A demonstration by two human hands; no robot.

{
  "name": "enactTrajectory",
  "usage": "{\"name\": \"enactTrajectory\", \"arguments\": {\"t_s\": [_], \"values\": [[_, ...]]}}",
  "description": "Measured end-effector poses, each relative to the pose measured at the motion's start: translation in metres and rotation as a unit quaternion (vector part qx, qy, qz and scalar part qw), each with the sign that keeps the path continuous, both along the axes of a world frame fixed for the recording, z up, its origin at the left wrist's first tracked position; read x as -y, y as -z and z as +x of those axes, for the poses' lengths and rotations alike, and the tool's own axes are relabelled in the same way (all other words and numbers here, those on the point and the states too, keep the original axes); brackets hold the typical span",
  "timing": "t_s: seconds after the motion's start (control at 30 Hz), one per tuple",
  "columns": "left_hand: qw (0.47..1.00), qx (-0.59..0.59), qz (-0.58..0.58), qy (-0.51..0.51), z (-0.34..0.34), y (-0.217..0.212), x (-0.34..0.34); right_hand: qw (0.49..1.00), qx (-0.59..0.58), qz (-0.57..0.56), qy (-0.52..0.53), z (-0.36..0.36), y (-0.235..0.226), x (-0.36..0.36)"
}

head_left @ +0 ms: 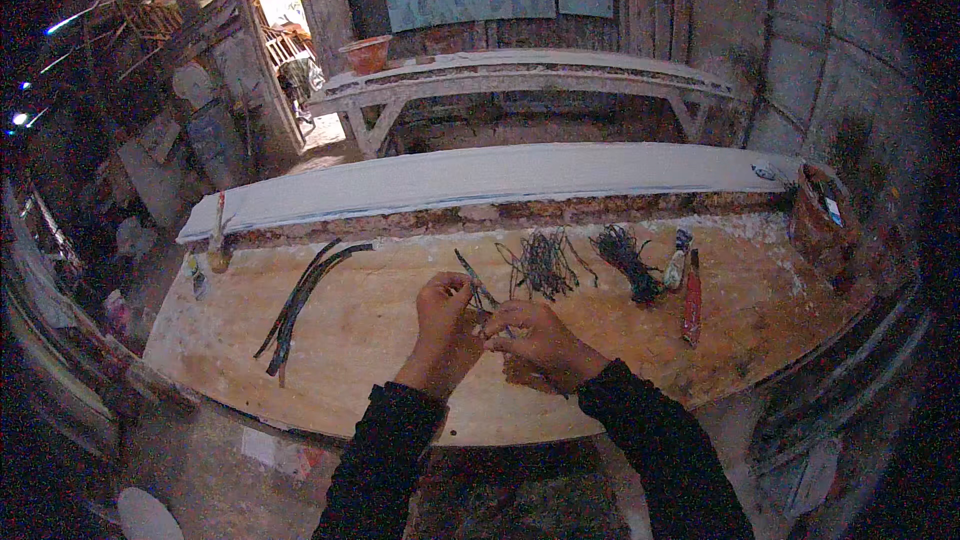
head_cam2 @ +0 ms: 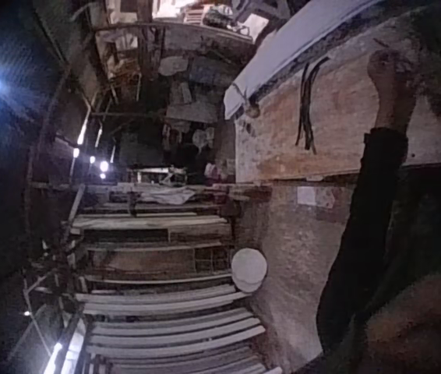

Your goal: The person weaves thin dark strips by hand on a wooden workbench, repeatedly picking up, aligning, and interlacing the strips. The person occasionally adjusts the bundle and continues the weaving process without using tools.

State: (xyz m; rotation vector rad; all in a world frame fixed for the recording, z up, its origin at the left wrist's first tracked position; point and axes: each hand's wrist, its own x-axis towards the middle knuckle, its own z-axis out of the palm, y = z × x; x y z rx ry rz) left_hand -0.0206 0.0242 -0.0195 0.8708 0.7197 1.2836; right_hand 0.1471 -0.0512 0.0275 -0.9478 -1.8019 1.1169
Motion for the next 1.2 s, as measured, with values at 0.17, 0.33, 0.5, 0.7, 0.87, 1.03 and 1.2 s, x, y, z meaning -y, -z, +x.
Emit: {"name": "enactTrajectory", "arguments": {"t_s": [0.17, 0.33, 0.5, 0.7, 0.87, 1.03, 1.2], "values": [[0.992, -0.127, 0.024, 0.004, 0.003, -0.025, 0.020, 0.995, -0.021, -0.033, 0.087, -0.006, -0.005, 0.003], [0.984, 0.031, -0.068, 0.161, 0.024, -0.059, 0.050, 0.970, -0.059, -0.012, 0.235, 0.015, 0.013, -0.020], [0.935, -0.115, 0.158, 0.296, 0.017, 0.031, 0.001, 0.954, -0.072, -0.024, 0.290, 0.028, 0.037, -0.051], [0.923, -0.173, 0.116, 0.324, 0.016, -0.027, 0.034, 0.945, -0.047, 0.090, 0.311, 0.026, 0.029, -0.043], [0.954, -0.189, 0.033, 0.230, 0.017, -0.031, 0.038, 0.910, 0.050, 0.173, 0.372, 0.030, 0.026, -0.049], [0.970, -0.184, 0.156, -0.034, 0.014, -0.032, 0.027, 0.949, -0.145, -0.058, 0.275, 0.037, 0.028, -0.046], [0.998, -0.005, -0.021, -0.058, 0.005, -0.063, 0.032, 0.993, -0.019, 0.095, 0.067, 0.019, 0.034, -0.033]]}}
